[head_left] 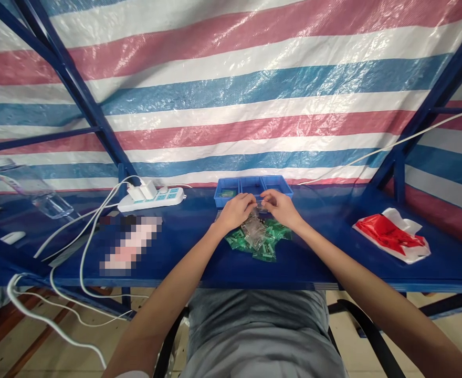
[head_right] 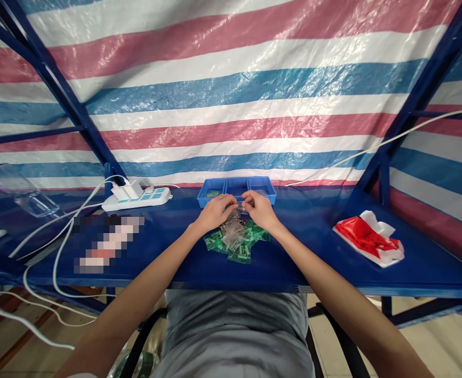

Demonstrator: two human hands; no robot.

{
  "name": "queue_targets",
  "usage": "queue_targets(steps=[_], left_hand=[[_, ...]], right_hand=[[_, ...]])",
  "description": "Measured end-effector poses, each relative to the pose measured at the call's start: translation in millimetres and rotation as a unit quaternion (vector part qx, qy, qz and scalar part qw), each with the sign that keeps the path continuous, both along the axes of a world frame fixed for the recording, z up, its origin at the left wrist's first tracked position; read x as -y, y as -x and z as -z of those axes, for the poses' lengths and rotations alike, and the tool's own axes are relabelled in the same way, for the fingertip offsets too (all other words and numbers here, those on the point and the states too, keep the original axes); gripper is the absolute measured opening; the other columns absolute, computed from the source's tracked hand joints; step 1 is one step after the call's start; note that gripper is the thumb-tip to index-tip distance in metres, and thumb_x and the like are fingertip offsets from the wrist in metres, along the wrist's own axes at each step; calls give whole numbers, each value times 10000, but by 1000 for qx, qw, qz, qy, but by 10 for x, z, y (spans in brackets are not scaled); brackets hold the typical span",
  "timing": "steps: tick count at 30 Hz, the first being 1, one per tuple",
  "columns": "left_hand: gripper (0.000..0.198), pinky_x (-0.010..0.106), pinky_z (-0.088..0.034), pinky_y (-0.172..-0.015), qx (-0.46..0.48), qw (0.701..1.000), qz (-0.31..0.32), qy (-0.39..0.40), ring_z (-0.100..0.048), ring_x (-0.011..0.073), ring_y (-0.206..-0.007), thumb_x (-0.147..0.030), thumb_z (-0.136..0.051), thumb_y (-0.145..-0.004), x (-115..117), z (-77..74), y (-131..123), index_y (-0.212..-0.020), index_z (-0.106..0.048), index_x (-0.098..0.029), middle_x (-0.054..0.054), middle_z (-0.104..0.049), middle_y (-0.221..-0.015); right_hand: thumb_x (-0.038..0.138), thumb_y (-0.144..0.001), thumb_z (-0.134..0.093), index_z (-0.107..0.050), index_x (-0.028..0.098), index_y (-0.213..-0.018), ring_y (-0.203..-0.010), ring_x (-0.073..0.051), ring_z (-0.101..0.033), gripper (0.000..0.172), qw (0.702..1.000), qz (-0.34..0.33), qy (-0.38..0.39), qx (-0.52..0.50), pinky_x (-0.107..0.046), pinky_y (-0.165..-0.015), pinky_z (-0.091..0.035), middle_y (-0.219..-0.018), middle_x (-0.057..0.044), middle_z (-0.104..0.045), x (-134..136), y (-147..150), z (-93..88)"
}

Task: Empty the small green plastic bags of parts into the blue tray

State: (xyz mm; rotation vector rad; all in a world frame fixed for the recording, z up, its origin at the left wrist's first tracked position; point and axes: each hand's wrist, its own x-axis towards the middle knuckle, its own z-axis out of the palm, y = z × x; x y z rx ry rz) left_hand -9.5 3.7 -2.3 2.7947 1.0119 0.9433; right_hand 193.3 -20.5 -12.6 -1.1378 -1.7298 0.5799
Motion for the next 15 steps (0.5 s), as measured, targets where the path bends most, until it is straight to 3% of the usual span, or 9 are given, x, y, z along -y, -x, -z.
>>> queue_targets(steps=[4, 15], left_hand=[[158, 284, -432, -710, 34, 999, -15, 4, -616, 183, -853, -277, -434, -1020, 14, -18, -10, -988, -570, -203, 33, -644, -886], [136, 290, -439, -726, 17, 999, 24, 21, -616, 193, -881, -282, -506, -983, -5, -30, 6, -940, -603, -196, 38, -660, -911]], right_hand=[[260, -824, -621, -635, 188, -1043, -805, -228, -703, 231, 997, -36, 60, -28, -339, -707, -529, -861, -62, -727, 11, 12, 15], [258, -838, -622, -656, 189, -967, -762, -217, -721, 150, 999, -10, 21, -35, -334, -734, -541, -789, -47, -749, 46, 22, -35]])
